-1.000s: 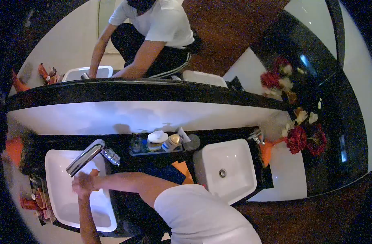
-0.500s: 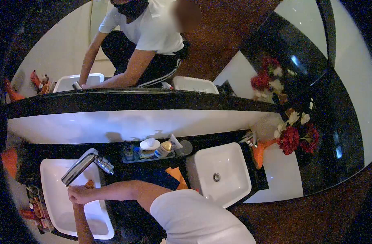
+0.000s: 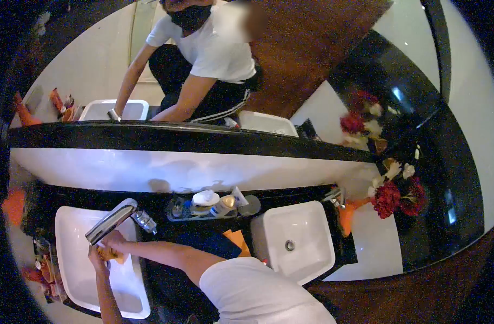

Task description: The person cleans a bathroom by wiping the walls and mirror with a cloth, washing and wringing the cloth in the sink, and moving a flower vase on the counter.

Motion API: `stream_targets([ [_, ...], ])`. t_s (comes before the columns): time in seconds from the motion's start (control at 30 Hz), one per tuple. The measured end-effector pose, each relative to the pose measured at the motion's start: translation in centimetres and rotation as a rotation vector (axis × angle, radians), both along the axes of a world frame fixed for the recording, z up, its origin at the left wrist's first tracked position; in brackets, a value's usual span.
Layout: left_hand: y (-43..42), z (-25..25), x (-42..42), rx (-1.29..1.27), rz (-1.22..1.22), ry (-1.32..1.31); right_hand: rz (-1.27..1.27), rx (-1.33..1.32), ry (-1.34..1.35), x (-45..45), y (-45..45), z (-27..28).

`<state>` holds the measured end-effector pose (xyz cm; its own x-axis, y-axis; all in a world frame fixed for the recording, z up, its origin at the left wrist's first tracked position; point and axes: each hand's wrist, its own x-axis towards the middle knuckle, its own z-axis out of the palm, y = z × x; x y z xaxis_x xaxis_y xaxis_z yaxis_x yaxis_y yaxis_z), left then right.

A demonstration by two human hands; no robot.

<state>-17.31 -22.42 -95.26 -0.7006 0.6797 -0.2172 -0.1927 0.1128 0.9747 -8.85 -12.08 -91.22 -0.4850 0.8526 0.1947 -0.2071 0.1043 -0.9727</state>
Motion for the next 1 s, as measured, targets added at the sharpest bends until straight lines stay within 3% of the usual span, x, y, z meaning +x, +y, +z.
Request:
stream_targets([
  [0.07,0.3,5.3,2.4,-0.124,0.067,-0.646,0.208,0.365,-0.459,-0.2,0.7,-0.5],
  [0.1,0.0,4.7,2.8,0.042,-0.001,-0.830,0.284,0.497,-0.597,-0.4,0.5,-1.4],
  [0.13,-0.2,4.1,3.2,0.180,-0.076,-1.022,0.474,0.594,-0.528,-1.2,-0.7,-3.9],
  [0.17,-1.2,0.0,2.6,0.355,-0.196,-0.564,0.662,0.690,-0.454,-2.0,-1.9,-6.3],
  [0.23,-1.3,-6.8,1.0,0.502,-0.292,-0.087,0.785,1.016,-0.141,-0.4,-1.5,-1.7],
  [0.27,-1.1,-8.5,0.4,0.338,-0.300,-0.041,0.796,1.018,-0.131,-0.1,-0.3,-0.9],
  [0.3,-1.1,-9.6,-0.3,0.172,-0.305,0.004,0.591,0.916,-0.135,-0.1,0.6,-0.9],
  [0.37,0.4,-3.3,0.6,0.171,-0.121,-0.416,0.303,0.690,-0.212,-1.4,1.2,-2.8],
  [0.4,2.7,3.6,2.6,0.350,0.077,-0.878,0.402,0.494,-0.322,-1.2,1.6,-1.3],
  [0.43,2.4,3.8,2.5,0.360,0.090,-0.869,0.475,0.300,-0.442,-0.9,2.1,0.4],
  [0.5,2.2,4.0,2.0,0.345,-0.039,-0.819,0.541,0.245,-0.517,-0.7,1.9,0.0],
  [0.53,2.3,1.8,1.8,0.314,0.081,-0.874,0.595,0.183,-0.598,-0.6,1.7,0.4],
  [0.57,1.5,-0.1,1.7,0.300,0.029,-0.780,0.425,0.219,-0.611,0.0,0.6,0.7],
  [0.6,0.8,-1.3,1.6,0.283,-0.016,-0.687,0.652,0.196,-0.891,0.1,1.1,4.0],
  [0.67,2.3,-1.2,2.9,0.413,0.052,-0.652,0.660,0.573,-0.708,1.1,0.4,5.0],
  [0.73,3.5,-0.6,2.7,0.517,-0.004,-0.692,0.246,0.748,-0.340,-0.1,0.6,1.5],
  [0.77,4.1,4.5,3.8,0.559,0.019,-0.799,0.242,0.511,-0.402,-0.6,1.5,2.2],
  [0.8,3.8,3.8,3.3,0.564,0.030,-0.789,0.371,0.572,-0.550,0.3,2.8,5.4],
  [0.87,3.2,1.6,2.4,0.312,0.124,-0.733,0.255,0.624,-0.583,-0.5,3.3,0.4],
  [0.9,3.1,2.0,2.6,0.241,0.181,-0.689,0.271,0.630,-0.579,-0.5,2.6,1.1],
  [0.97,2.5,0.0,2.0,0.196,0.185,-0.571,0.543,0.433,-0.705,0.1,0.9,2.8],
  [1.0,2.7,1.5,2.3,0.070,0.126,-0.325,0.544,0.607,-0.429,1.2,-0.3,1.6],
])
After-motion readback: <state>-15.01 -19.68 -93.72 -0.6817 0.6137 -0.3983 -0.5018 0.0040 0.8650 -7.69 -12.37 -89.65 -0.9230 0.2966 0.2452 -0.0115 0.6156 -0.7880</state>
